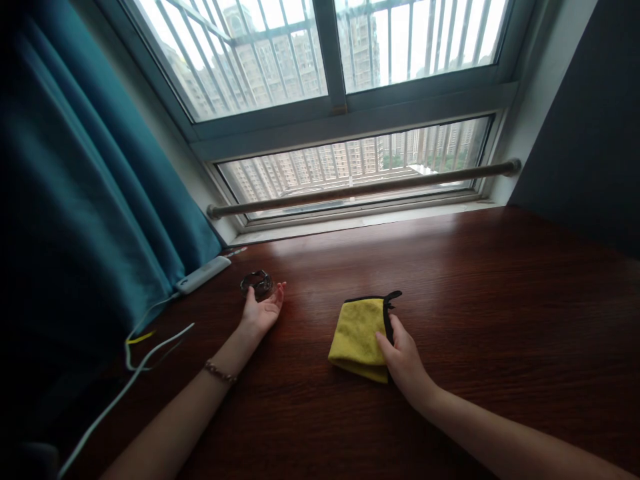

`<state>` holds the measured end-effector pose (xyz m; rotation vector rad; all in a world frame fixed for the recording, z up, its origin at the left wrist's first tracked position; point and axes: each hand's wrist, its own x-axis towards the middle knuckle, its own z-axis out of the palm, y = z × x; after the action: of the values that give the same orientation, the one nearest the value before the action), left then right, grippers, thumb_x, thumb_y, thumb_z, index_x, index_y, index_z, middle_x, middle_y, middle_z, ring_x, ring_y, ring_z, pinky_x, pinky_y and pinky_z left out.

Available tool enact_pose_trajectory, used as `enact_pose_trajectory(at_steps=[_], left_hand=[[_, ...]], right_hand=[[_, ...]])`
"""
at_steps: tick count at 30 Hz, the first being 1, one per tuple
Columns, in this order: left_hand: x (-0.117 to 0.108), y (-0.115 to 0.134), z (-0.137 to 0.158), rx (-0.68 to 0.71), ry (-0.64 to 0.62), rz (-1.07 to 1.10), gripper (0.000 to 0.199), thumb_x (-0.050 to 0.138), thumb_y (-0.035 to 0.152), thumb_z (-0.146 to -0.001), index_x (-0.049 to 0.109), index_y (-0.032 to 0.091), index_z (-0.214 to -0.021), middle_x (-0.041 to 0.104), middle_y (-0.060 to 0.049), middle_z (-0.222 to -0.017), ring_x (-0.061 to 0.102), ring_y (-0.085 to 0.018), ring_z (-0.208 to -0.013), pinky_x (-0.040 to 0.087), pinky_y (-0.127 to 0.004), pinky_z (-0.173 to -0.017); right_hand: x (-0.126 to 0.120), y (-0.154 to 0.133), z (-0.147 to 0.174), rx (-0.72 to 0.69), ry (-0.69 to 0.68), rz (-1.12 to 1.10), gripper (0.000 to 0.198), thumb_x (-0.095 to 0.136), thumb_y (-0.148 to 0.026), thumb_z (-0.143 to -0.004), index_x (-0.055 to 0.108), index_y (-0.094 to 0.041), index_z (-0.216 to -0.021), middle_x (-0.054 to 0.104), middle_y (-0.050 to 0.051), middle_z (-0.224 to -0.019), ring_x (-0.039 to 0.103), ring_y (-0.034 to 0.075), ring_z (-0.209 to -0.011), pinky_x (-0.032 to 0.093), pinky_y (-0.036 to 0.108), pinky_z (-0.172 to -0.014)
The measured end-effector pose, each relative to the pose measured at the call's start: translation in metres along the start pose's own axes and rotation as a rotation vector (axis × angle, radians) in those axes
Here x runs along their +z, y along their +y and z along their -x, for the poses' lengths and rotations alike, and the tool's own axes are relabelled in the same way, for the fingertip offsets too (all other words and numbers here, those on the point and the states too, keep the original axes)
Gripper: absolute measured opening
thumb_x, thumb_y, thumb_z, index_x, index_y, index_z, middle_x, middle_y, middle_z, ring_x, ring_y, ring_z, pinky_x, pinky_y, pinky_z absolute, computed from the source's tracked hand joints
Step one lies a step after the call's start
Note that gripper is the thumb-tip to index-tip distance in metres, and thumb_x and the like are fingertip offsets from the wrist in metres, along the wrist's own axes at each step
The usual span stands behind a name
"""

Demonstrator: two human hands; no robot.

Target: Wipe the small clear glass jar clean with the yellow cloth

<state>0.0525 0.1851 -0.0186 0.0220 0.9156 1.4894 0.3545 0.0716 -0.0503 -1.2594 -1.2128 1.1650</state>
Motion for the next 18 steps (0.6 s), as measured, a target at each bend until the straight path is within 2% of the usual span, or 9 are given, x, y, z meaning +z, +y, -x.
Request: enact_pose_trajectory(at_steps=[5,8,12,18], left_hand=[[-0.007,0.022,-0.015,0.019,0.064,-0.025,0.046,0.035,0.043,-0.094,0.054,0.005,-0.11,0.066,-0.011,-0.086,0.066,-0.013,-0.068,0.056,-0.02,-0.052],[-0.011,0.03,-0.019,0.006,0.094,-0.068,0.041,0.037,0.042,-0.094,0.054,0.008,-0.11,0.065,-0.009,-0.09,0.065,-0.012,-0.069,0.056,-0.022,-0.053],[-0.013,0.04,-0.02,-0.032,0.126,-0.129,0.039,0.041,0.042,-0.093,0.055,0.009,-0.109,0.065,-0.008,-0.089,0.064,-0.011,-0.066,0.054,-0.02,-0.051],[-0.012,0.046,-0.018,-0.073,0.149,-0.183,0.03,0.047,0.032,-0.092,0.056,0.009,-0.107,0.064,-0.007,-0.088,0.063,-0.01,-0.065,0.052,-0.019,-0.049]], right_hand=[[0.0,0.001,0.0,-0.005,0.01,0.022,0.053,0.054,-0.043,-0.077,0.047,-0.011,-0.118,0.057,0.016,-0.118,0.054,0.031,-0.109,0.042,0.046,-0.095],[0.0,0.002,0.0,-0.017,0.009,0.029,0.049,0.054,-0.042,-0.077,0.048,-0.012,-0.115,0.059,0.014,-0.114,0.056,0.031,-0.105,0.043,0.046,-0.093],[0.0,0.002,0.0,-0.031,0.012,0.036,0.043,0.053,-0.04,-0.078,0.05,-0.013,-0.112,0.061,0.013,-0.11,0.059,0.029,-0.099,0.046,0.043,-0.089],[0.0,-0.001,0.001,-0.045,0.027,0.052,0.042,0.053,-0.039,-0.078,0.051,-0.013,-0.111,0.061,0.012,-0.11,0.058,0.029,-0.102,0.045,0.042,-0.089]])
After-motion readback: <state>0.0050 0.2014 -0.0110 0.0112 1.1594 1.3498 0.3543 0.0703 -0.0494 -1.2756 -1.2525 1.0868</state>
